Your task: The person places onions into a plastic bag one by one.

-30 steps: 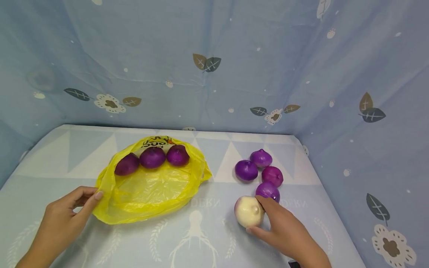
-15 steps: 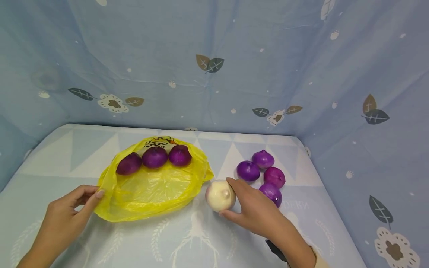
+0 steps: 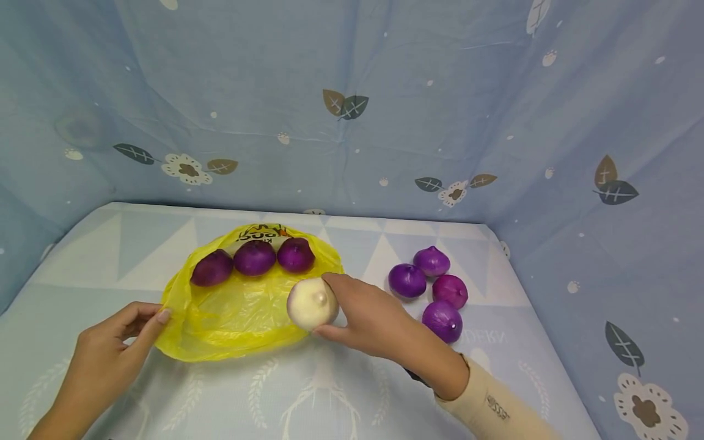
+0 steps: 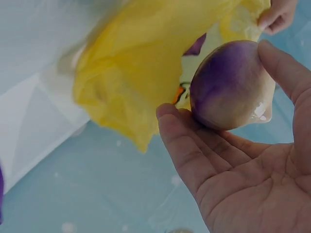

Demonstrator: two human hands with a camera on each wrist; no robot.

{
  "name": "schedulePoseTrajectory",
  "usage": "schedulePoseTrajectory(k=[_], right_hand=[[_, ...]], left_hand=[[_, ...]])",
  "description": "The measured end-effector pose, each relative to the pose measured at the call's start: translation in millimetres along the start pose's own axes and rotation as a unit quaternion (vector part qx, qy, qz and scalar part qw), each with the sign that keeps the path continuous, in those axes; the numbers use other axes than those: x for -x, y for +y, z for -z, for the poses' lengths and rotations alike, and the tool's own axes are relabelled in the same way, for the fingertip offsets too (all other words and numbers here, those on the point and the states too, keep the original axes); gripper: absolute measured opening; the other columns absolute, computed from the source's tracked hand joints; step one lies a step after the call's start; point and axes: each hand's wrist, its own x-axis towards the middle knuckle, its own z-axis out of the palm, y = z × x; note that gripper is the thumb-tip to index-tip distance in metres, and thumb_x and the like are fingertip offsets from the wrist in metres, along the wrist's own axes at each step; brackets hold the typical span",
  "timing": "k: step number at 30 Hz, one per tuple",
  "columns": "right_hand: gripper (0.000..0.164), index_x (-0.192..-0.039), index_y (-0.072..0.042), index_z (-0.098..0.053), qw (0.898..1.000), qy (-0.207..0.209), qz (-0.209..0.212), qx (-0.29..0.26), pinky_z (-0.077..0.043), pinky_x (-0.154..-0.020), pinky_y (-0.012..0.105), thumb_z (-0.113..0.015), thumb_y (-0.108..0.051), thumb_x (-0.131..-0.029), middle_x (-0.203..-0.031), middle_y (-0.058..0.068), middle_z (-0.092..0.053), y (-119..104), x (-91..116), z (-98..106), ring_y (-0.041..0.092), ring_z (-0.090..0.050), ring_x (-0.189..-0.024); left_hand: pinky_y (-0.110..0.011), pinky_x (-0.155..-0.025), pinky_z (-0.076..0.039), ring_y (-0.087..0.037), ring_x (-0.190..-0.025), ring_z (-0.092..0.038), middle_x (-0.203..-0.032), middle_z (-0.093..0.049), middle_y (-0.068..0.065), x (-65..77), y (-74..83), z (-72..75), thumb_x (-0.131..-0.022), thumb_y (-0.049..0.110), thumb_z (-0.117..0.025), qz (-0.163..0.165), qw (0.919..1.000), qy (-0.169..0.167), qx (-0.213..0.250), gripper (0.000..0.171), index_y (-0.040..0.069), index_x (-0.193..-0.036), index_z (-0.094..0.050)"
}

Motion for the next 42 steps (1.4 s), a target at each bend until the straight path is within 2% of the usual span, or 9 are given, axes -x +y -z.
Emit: schedulePoseTrajectory(k=[7, 10, 15, 22, 29, 32, 37, 42], right_hand=[[0.077, -0.15, -0.012, -0.05, 0.998, -0.023, 0.055, 0.015, -0.053, -0.101, 0.039, -0.083, -0.047, -0.09, -0.138, 0.005, -0.062, -18.4, -33.7, -5.5, 0.018, -0.062, -0.121], [0.077, -0.151, -0.012, -0.048, 0.997, -0.033, 0.066, 0.027, -0.054, -0.098, 0.04, -0.081, -0.047, -0.091, -0.138, 0.007, -0.062, -25.6, -45.5, -6.3, 0.019, -0.062, -0.119], [0.072, -0.147, -0.014, -0.05, 0.995, -0.036, 0.078, 0.041, -0.056, -0.089, 0.037, -0.081, -0.047, -0.091, -0.132, 0.002, -0.063, -35.7, -58.2, -5.4, 0.016, -0.062, -0.108], [0.069, -0.145, -0.014, -0.052, 0.992, -0.051, 0.097, 0.055, -0.055, -0.083, 0.032, -0.081, -0.046, -0.092, -0.125, 0.0, -0.063, -46.8, -78.6, -8.5, 0.014, -0.06, -0.102], [0.055, -0.13, -0.018, -0.054, 0.988, -0.08, 0.116, 0.064, -0.051, -0.072, 0.025, -0.079, -0.049, -0.092, -0.114, -0.004, -0.061, -55.1, -105.0, -22.8, 0.01, -0.057, -0.09], [0.05, -0.124, -0.018, -0.054, 0.987, -0.098, 0.119, 0.055, -0.049, -0.073, 0.023, -0.078, -0.049, -0.093, -0.108, -0.006, -0.059, -59.1, -116.4, -32.2, 0.01, -0.056, -0.088], [0.049, -0.123, -0.017, -0.056, 0.985, -0.12, 0.116, 0.031, -0.048, -0.075, 0.022, -0.079, -0.048, -0.093, -0.107, -0.008, -0.058, -61.9, -131.2, -51.9, 0.009, -0.057, -0.089], [0.052, -0.126, -0.014, -0.058, 0.987, -0.114, 0.115, 0.018, -0.047, -0.076, 0.021, -0.08, -0.046, -0.092, -0.109, -0.008, -0.059, -61.1, -139.7, -68.1, 0.009, -0.057, -0.089]], left_hand=[[-0.015, -0.056, -0.044, 0.002, -0.074, -0.062, -0.082, -0.07, 0.008, -0.5, -1.7, -0.6, -0.097, 0.012, -0.077, -0.004, 1.0, 0.0, 0.0, 0.006, 0.015, -0.1, -0.073], [-0.015, -0.055, -0.044, 0.002, -0.074, -0.061, -0.082, -0.07, 0.008, -0.5, -2.2, -0.4, -0.097, 0.013, -0.077, -0.001, 1.0, -0.001, -0.002, 0.005, 0.014, -0.1, -0.073], [-0.015, -0.055, -0.043, 0.002, -0.073, -0.061, -0.082, -0.07, 0.008, -0.6, -2.4, 0.1, -0.097, 0.013, -0.077, 0.003, 1.0, -0.003, -0.002, 0.005, 0.015, -0.1, -0.073], [-0.015, -0.055, -0.043, 0.002, -0.072, -0.061, -0.081, -0.07, 0.008, -0.9, -2.1, 0.6, -0.097, 0.011, -0.078, -0.005, 1.0, 0.0, 0.001, 0.006, 0.014, -0.1, -0.073], [-0.015, -0.056, -0.044, 0.002, -0.075, -0.062, -0.083, -0.07, 0.008, -0.3, -2.0, 1.8, -0.098, 0.014, -0.077, 0.004, 1.0, -0.006, -0.003, 0.005, 0.015, -0.101, -0.073], [-0.015, -0.056, -0.044, 0.002, -0.075, -0.062, -0.083, -0.07, 0.008, -0.3, -2.5, 2.2, -0.098, 0.014, -0.077, 0.005, 1.0, -0.006, -0.002, 0.005, 0.015, -0.101, -0.073], [-0.015, -0.056, -0.044, 0.002, -0.074, -0.062, -0.083, -0.07, 0.009, -0.2, -3.1, 2.0, -0.097, 0.014, -0.077, 0.005, 1.0, -0.005, -0.001, 0.006, 0.016, -0.101, -0.074], [-0.015, -0.055, -0.043, 0.002, -0.074, -0.062, -0.082, -0.07, 0.008, -0.4, -3.8, 2.1, -0.097, 0.013, -0.078, 0.006, 1.0, -0.003, -0.002, 0.006, 0.016, -0.101, -0.074]])
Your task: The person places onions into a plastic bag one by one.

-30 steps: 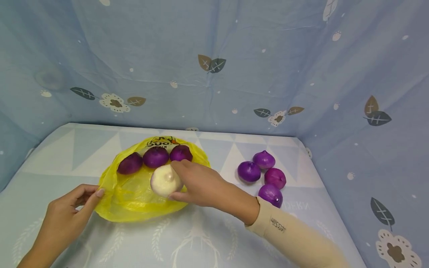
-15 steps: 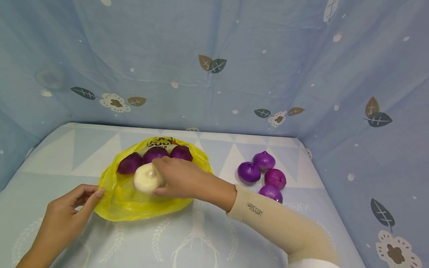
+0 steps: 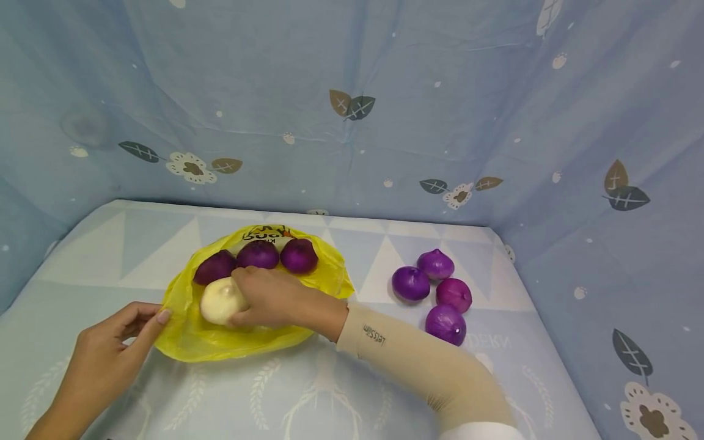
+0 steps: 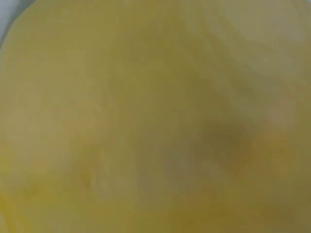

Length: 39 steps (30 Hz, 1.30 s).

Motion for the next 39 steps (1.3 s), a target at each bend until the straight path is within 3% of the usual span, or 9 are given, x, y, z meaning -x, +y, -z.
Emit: schedulePoseTrajectory(k=[10, 21, 33, 39], right_hand=[[0.059, -0.135, -0.011, -0.058, 1.0, 0.018, -0.009, -0.019, -0.047, -0.083, 0.02, -0.08, -0.044, -0.092, -0.119, -0.006, -0.063, 10.2, -13.5, -21.8, 0.007, -0.059, -0.097], [0.062, -0.137, -0.013, -0.056, 1.0, 0.019, -0.006, -0.007, -0.048, -0.078, 0.021, -0.077, -0.051, -0.092, -0.116, -0.007, -0.062, 9.8, -19.7, -30.6, 0.006, -0.058, -0.096], [0.053, -0.123, -0.018, -0.059, 0.999, 0.04, 0.006, 0.002, -0.047, -0.071, 0.021, -0.079, -0.054, -0.09, -0.104, -0.01, -0.059, 9.1, -22.0, -34.8, 0.007, -0.057, -0.093], [0.056, -0.126, -0.018, -0.059, 0.999, 0.037, -0.004, -0.001, -0.048, -0.073, 0.02, -0.08, -0.056, -0.089, -0.106, -0.009, -0.06, 8.6, -21.5, -34.2, 0.006, -0.057, -0.094]], left_hand=[[-0.016, -0.055, -0.042, 0.001, -0.071, -0.06, -0.08, -0.068, 0.009, 0.8, -0.9, -0.9, -0.096, 0.011, -0.078, -0.003, 1.0, 0.001, 0.008, 0.007, 0.015, -0.1, -0.074], [-0.016, -0.055, -0.042, 0.002, -0.073, -0.061, -0.08, -0.069, 0.009, 0.5, -0.2, -0.6, -0.097, 0.012, -0.078, 0.004, 1.0, -0.002, 0.004, 0.006, 0.015, -0.1, -0.074], [-0.016, -0.056, -0.042, 0.003, -0.074, -0.062, -0.081, -0.07, 0.009, 0.4, -1.9, -0.4, -0.098, 0.015, -0.077, 0.01, 0.9999, -0.007, -0.001, 0.004, 0.014, -0.101, -0.074], [-0.016, -0.056, -0.042, 0.003, -0.074, -0.061, -0.081, -0.07, 0.009, -0.4, -3.1, -0.9, -0.098, 0.014, -0.077, 0.01, 0.9999, -0.007, -0.001, 0.005, 0.014, -0.101, -0.074]])
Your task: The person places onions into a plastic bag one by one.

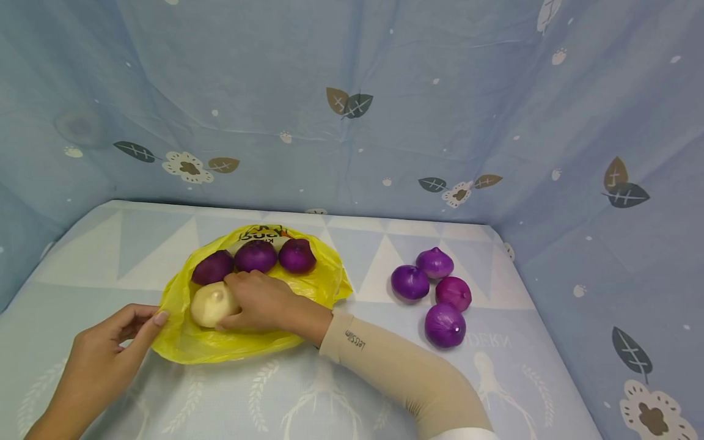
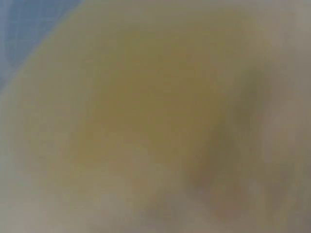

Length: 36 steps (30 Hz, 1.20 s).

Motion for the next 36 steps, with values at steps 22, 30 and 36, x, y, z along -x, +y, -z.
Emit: schedulePoseTrajectory(k=[22, 30, 36], right_hand=[[0.083, -0.157, -0.011, -0.045, 0.998, 0.002, -0.044, -0.039, -0.045, -0.11, 0.035, -0.077, -0.054, -0.093, -0.149, 0.003, -0.057, 9.6, 76.5, 52.5, 0.017, -0.054, -0.135], [0.081, -0.157, -0.016, -0.047, 0.996, 0.048, -0.052, -0.057, -0.042, -0.114, 0.039, -0.08, -0.05, -0.092, -0.153, -0.002, -0.053, 14.3, 129.4, 70.7, 0.016, -0.05, -0.139], [0.077, -0.154, -0.02, -0.051, 0.991, 0.096, -0.081, -0.051, -0.045, -0.111, 0.044, -0.08, -0.054, -0.09, -0.151, -0.003, -0.055, 21.0, 173.8, 74.7, 0.019, -0.05, -0.14]], left_hand=[[-0.015, -0.055, -0.043, 0.004, -0.074, -0.061, -0.082, -0.07, 0.007, -2.5, 3.3, 0.6, -0.096, 0.01, -0.078, -0.012, 0.9999, 0.009, 0.005, 0.007, 0.014, -0.099, -0.074], [-0.015, -0.056, -0.042, 0.004, -0.074, -0.061, -0.082, -0.069, 0.007, -2.0, 2.7, 0.8, -0.097, 0.013, -0.077, -0.006, 1.0, 0.005, -0.001, 0.005, 0.012, -0.1, -0.074], [-0.015, -0.056, -0.043, 0.005, -0.075, -0.061, -0.083, -0.07, 0.007, -0.8, 1.7, 1.1, -0.098, 0.015, -0.077, -0.001, 1.0, 0.003, -0.005, 0.005, 0.014, -0.101, -0.074]])
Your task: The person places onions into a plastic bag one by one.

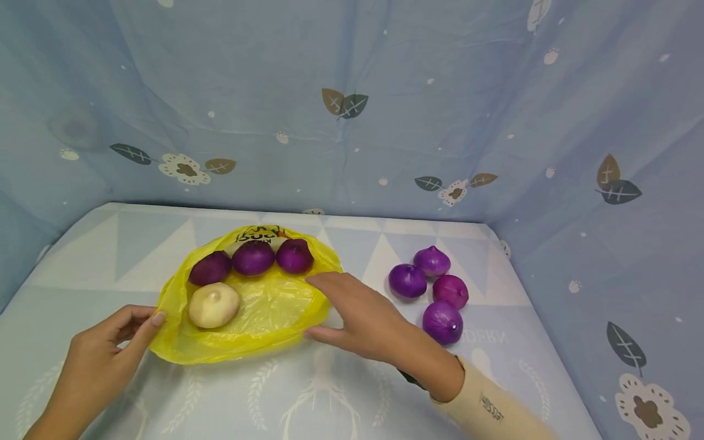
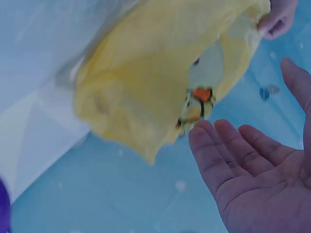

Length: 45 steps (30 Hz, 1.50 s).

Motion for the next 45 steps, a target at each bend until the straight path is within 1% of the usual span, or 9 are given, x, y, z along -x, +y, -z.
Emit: schedulePoseTrajectory(k=[7, 12, 16, 19, 22, 25, 33, 40, 45], right_hand=[[0.086, -0.155, -0.021, -0.049, 0.997, 0.063, -0.053, 0.011, -0.05, -0.105, 0.047, -0.086, -0.052, -0.084, -0.151, -0.002, -0.054, 21.2, 49.3, 17.2, 0.02, -0.053, -0.137], [0.09, -0.157, -0.022, -0.045, 0.991, 0.092, -0.094, 0.004, -0.044, -0.109, 0.057, -0.081, -0.061, -0.085, -0.156, 0.0, -0.049, 38.1, 80.4, 26.8, 0.027, -0.047, -0.143], [0.088, -0.158, -0.023, -0.043, 0.986, 0.133, -0.103, 0.005, -0.045, -0.105, 0.062, -0.086, -0.049, -0.085, -0.156, 0.001, -0.05, 54.8, 101.8, 31.0, 0.031, -0.051, -0.14], [0.089, -0.157, -0.023, -0.045, 0.98, 0.162, -0.11, 0.014, -0.051, -0.104, 0.036, -0.092, -0.034, -0.083, -0.15, 0.002, -0.055, 68.2, 115.5, 32.1, 0.03, -0.059, -0.128], [0.088, -0.155, -0.018, -0.048, 0.975, 0.18, -0.129, 0.017, -0.04, -0.099, 0.008, -0.094, -0.028, -0.081, -0.147, 0.006, -0.056, 81.7, 127.6, 30.7, 0.031, -0.062, -0.123], [0.086, -0.152, -0.011, -0.049, 0.97, 0.188, -0.153, 0.008, -0.033, -0.096, 0.001, -0.095, -0.023, -0.08, -0.147, 0.012, -0.056, 94.5, 138.4, 27.1, 0.036, -0.061, -0.123], [0.085, -0.149, -0.004, -0.049, 0.96, 0.178, -0.214, -0.001, -0.048, -0.094, 0.016, -0.092, -0.033, -0.082, -0.144, 0.018, -0.055, 121.2, 159.7, 10.7, 0.04, -0.058, -0.126], [0.086, -0.148, 0.001, -0.048, 0.958, 0.158, -0.238, -0.026, -0.051, -0.096, 0.05, -0.09, -0.038, -0.084, -0.143, 0.022, -0.055, 140.8, 165.7, -6.9, 0.043, -0.058, -0.125], [0.092, -0.15, 0.003, -0.044, 0.954, 0.137, -0.265, -0.038, -0.051, -0.098, 0.053, -0.089, -0.045, -0.084, -0.145, 0.023, -0.054, 149.2, 166.7, -16.3, 0.043, -0.056, -0.128]], left_hand=[[-0.015, -0.056, -0.043, 0.006, -0.076, -0.062, -0.083, -0.071, 0.007, -0.6, 0.0, -0.9, -0.097, 0.013, -0.078, -0.003, 1.0, 0.001, 0.006, 0.006, 0.014, -0.101, -0.074], [-0.014, -0.056, -0.043, 0.008, -0.077, -0.061, -0.082, -0.071, 0.007, -0.5, -0.7, -2.0, -0.097, 0.013, -0.078, 0.0, 0.9999, 0.001, 0.01, 0.006, 0.014, -0.101, -0.074], [-0.014, -0.056, -0.044, 0.009, -0.077, -0.061, -0.082, -0.071, 0.007, 0.2, -0.7, -2.6, -0.097, 0.013, -0.078, 0.002, 0.9999, 0.004, 0.012, 0.005, 0.013, -0.1, -0.074], [-0.014, -0.056, -0.044, 0.009, -0.077, -0.06, -0.081, -0.071, 0.006, 0.5, -0.4, -3.0, -0.097, 0.013, -0.078, 0.002, 0.9999, 0.004, 0.011, 0.005, 0.012, -0.1, -0.074], [-0.014, -0.055, -0.044, 0.009, -0.077, -0.06, -0.082, -0.071, 0.006, 0.1, -0.6, -3.7, -0.098, 0.014, -0.077, 0.002, 1.0, 0.001, 0.008, 0.005, 0.012, -0.101, -0.074], [-0.014, -0.055, -0.044, 0.008, -0.076, -0.06, -0.082, -0.071, 0.006, 0.1, -0.7, -4.3, -0.097, 0.014, -0.078, 0.002, 1.0, 0.0, 0.009, 0.005, 0.012, -0.101, -0.074], [-0.014, -0.055, -0.044, 0.008, -0.076, -0.06, -0.081, -0.071, 0.007, 0.0, -0.4, -4.8, -0.097, 0.013, -0.078, 0.0, 0.9999, 0.0, 0.012, 0.005, 0.013, -0.1, -0.074], [-0.014, -0.056, -0.044, 0.007, -0.076, -0.061, -0.082, -0.071, 0.007, 0.0, 0.9, -4.4, -0.096, 0.013, -0.078, 0.003, 1.0, -0.006, 0.005, 0.006, 0.015, -0.1, -0.074], [-0.014, -0.056, -0.044, 0.006, -0.076, -0.061, -0.083, -0.071, 0.007, 0.2, 1.3, -4.7, -0.097, 0.014, -0.078, 0.0, 0.9999, -0.009, 0.005, 0.006, 0.016, -0.1, -0.074]])
